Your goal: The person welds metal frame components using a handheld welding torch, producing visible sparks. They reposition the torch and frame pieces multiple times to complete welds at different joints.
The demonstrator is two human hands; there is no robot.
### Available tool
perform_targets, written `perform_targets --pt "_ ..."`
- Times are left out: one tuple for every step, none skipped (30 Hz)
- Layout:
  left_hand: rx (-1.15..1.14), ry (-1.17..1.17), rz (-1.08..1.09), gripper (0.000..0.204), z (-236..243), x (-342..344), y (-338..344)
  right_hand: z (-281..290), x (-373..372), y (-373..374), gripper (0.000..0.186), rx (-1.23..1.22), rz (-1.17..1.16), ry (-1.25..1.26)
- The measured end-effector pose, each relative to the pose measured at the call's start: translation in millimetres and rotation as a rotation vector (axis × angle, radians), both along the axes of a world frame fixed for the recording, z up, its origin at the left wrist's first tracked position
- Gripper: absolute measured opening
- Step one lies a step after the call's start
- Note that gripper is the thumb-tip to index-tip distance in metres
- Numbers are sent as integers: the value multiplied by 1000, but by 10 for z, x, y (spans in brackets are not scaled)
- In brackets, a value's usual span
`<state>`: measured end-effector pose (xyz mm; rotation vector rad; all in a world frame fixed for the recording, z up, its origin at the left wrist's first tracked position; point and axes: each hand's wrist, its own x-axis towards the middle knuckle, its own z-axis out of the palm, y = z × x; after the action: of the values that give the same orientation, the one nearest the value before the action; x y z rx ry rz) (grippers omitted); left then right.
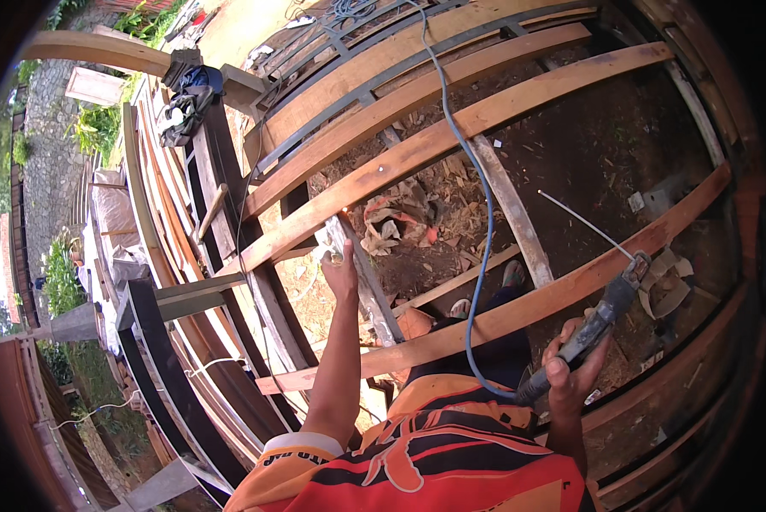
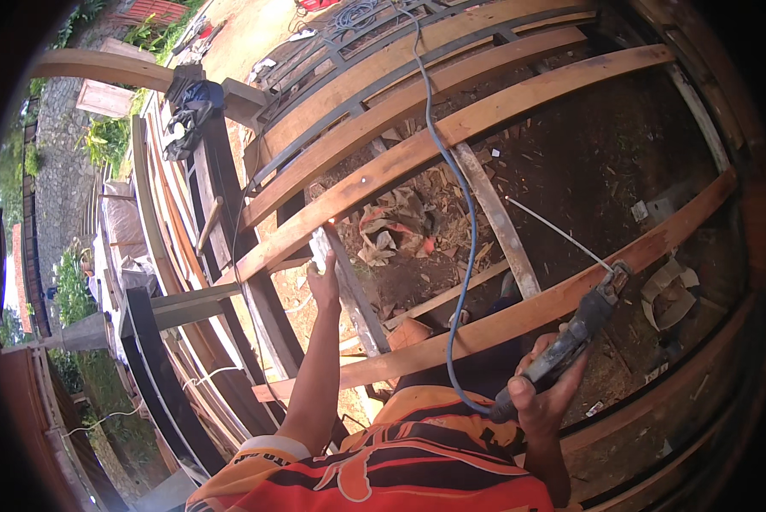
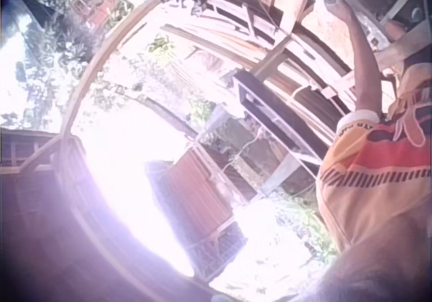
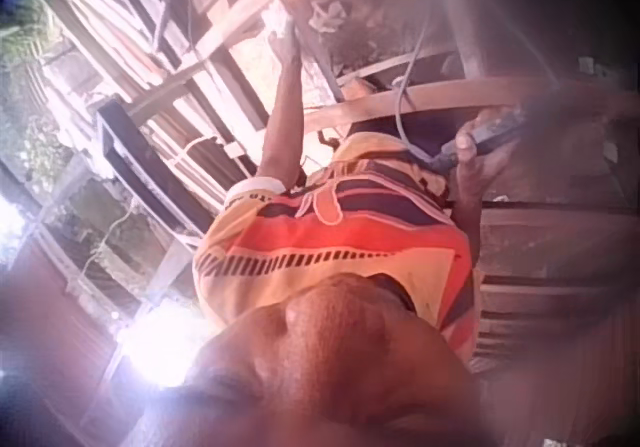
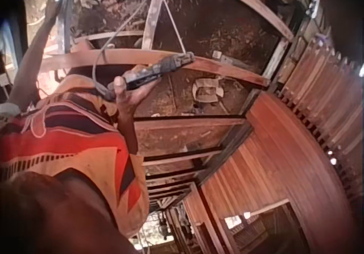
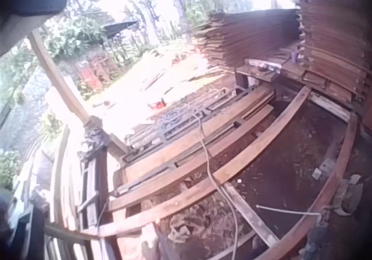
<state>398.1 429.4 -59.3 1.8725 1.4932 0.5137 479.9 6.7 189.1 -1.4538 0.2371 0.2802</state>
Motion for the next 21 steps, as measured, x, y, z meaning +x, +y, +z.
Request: perform_targets --pt "-332 16 -29 86 385 135 -238 -5 56 -143 109 -16 8 -15" --pt "-396 -28 -52 85 243 171 -270 -12 130 -287 109 -33 13 -31" --pt "-435 -62 -57 83 111 73 -208 -4 208 -389 108 -34 49 -29" --pt "-497 -88 -79 82 82 55 -238 19 269 -470 108 -48 76 -7" --pt "-538 55 11 73 68 67 -190 42 330 -542 108 -62 100 14" --pt "-634 29 17 71 10 -51 -122 55 407 -597 108 -68 134 33" --pt "-719 -4 32 70 -95 -208 4 84 497 -649 109 -75 187 55" --pt "-804 -42 40 68 -148 -273 63 80 590 -696 109 -65 228 64" --pt "-770 -36 16 55 -86 -186 -12 93 629 -776 108 -68 248 67" --pt "-787 -55 25 54 -69 -111 -40 96 669 -842 108 -70 269 71" --pt "-802 -73 35 53 -44 -36 -30 90 713 -890 109 -84 279 66" --pt "-815 -85 61 52 -20 -61 -36 58 797 -936 109 -82 309 66" --pt "-789 -41 63 50 -65 -150 -25 55 859 -996 109 -84 342 70" --pt "-762 4 65 49 -127 -227 30 43 910 -1056 109 -85 375 75" --pt "-736 42 60 48 -206 -238 112 13 966 -1105 109 -118 400 62" --pt "-707 82 57 46 -269 -304 154 -34 1010 -1164 109 -147 425 49" --pt "-631 124 55 41 -239 -299 32 -47 1018 -1182 109 -206 433 40" --pt "-658 127 16 40 -228 -210 -10 -63 1055 -1192 109 -240 419 36" --pt "-684 131 -24 39 -229 -82 -8 -83 1092 -1198 108 -274 406 33" --pt "-702 133 -50 37 -174 -69 13 -90 1108 -1129 108 -299 405 29" --pt "-642 112 -123 38 -62 -136 -38 40 1119 -1050 108 -312 409 74"
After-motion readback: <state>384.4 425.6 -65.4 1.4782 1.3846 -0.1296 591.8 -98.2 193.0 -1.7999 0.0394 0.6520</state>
